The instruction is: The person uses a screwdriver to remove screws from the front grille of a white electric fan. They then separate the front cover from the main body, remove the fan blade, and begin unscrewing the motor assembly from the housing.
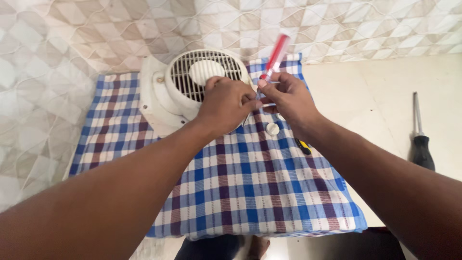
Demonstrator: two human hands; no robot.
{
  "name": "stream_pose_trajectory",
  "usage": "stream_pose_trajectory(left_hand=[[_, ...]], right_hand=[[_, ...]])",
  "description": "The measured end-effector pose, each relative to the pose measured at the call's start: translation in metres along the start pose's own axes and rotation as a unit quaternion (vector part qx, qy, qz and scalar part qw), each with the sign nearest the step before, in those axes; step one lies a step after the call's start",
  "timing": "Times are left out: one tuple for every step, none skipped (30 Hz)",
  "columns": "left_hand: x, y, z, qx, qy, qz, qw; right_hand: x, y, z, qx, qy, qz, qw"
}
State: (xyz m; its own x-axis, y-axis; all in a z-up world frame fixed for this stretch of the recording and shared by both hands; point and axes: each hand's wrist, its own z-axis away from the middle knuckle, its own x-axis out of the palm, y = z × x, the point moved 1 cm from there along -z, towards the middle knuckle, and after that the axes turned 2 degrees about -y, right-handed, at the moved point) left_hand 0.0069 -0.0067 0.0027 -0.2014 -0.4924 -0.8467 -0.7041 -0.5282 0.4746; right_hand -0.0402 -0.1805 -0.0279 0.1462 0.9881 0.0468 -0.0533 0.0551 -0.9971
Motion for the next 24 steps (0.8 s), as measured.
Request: stream_pose_trajectory(left_hand=[[-0.001,-0.002,0.005,0.012,-0.010,-0.007,1.000],[-0.002,-0.004,0.011,0.023,-0.019,-0.014,0.999],[-0.003,-0.007,0.014,0.036,-0.029,-0.020,0.999],[-0.005,-0.010,0.016,0.059,-0.007,-0.012,0.998],[-0.008,-0.015,0.019,0.082,0.015,-0.005,0.997],[-0.012,-0.021,0.023,0.104,0.038,0.002,0.994],[-0.018,-0.028,0.026,0.098,0.104,0.005,0.990],[-0.025,-0.037,0.030,0.093,0.170,0.006,0.981],[-0.032,-0.046,0.034,0.087,0.235,0.008,0.968],[-0.041,-0.057,0.038,0.044,0.271,-0.022,0.961],[-0.050,-0.067,0.043,-0.003,0.306,-0.052,0.951],[-0.058,-0.076,0.050,-0.054,0.322,-0.051,0.944],[-0.066,-0.084,0.057,-0.105,0.338,-0.050,0.934],[-0.072,-0.091,0.063,-0.157,0.352,-0.049,0.921],[-0.079,-0.097,0.067,-0.214,0.326,0.020,0.921],[-0.085,-0.102,0.070,-0.268,0.298,0.088,0.912],[-0.089,-0.105,0.073,-0.320,0.268,0.157,0.895],[-0.092,-0.108,0.075,-0.387,0.212,0.218,0.871],[-0.094,-0.109,0.074,-0.447,0.152,0.279,0.836],[-0.096,-0.111,0.074,-0.502,0.091,0.336,0.792],[-0.097,-0.111,0.072,-0.498,0.051,0.342,0.795],[-0.098,-0.111,0.070,-0.493,0.011,0.348,0.797],[-0.098,-0.113,0.069,-0.487,-0.029,0.353,0.798],[-0.097,-0.115,0.067,-0.479,-0.024,0.348,0.805]], right_hand=[[0.005,0.001,0.002,0.003,-0.002,-0.001,1.000],[0.010,0.003,0.003,0.007,-0.003,-0.001,1.000],[0.012,0.003,0.003,0.010,-0.003,-0.001,1.000],[0.014,0.004,0.004,0.021,0.001,-0.007,1.000],[0.016,0.005,0.003,0.032,0.004,-0.012,0.999],[0.018,0.006,0.001,0.043,0.008,-0.017,0.999],[0.019,0.007,-0.001,0.062,0.017,-0.026,0.998],[0.017,0.009,-0.002,0.081,0.027,-0.035,0.996],[0.015,0.012,-0.004,0.099,0.037,-0.045,0.993],[0.014,0.015,-0.005,0.120,0.054,-0.061,0.990],[0.014,0.018,-0.006,0.141,0.067,-0.075,0.985],[0.014,0.022,-0.008,0.163,0.081,-0.090,0.979],[0.015,0.027,-0.009,0.192,0.096,-0.107,0.971],[0.017,0.032,-0.010,0.221,0.111,-0.123,0.961],[0.018,0.036,-0.011,0.249,0.127,-0.139,0.950],[0.021,0.040,-0.011,0.256,0.117,-0.155,0.947],[0.023,0.042,-0.011,0.262,0.108,-0.170,0.944],[0.027,0.045,-0.012,0.269,0.099,-0.185,0.940],[0.031,0.045,-0.012,0.264,0.097,-0.182,0.942],[0.035,0.044,-0.012,0.258,0.094,-0.179,0.945],[0.037,0.043,-0.011,0.252,0.094,-0.177,0.947],[0.040,0.041,-0.011,0.245,0.088,-0.170,0.950],[0.044,0.039,-0.011,0.239,0.081,-0.164,0.954],[0.048,0.036,-0.010,0.233,0.074,-0.157,0.957]])
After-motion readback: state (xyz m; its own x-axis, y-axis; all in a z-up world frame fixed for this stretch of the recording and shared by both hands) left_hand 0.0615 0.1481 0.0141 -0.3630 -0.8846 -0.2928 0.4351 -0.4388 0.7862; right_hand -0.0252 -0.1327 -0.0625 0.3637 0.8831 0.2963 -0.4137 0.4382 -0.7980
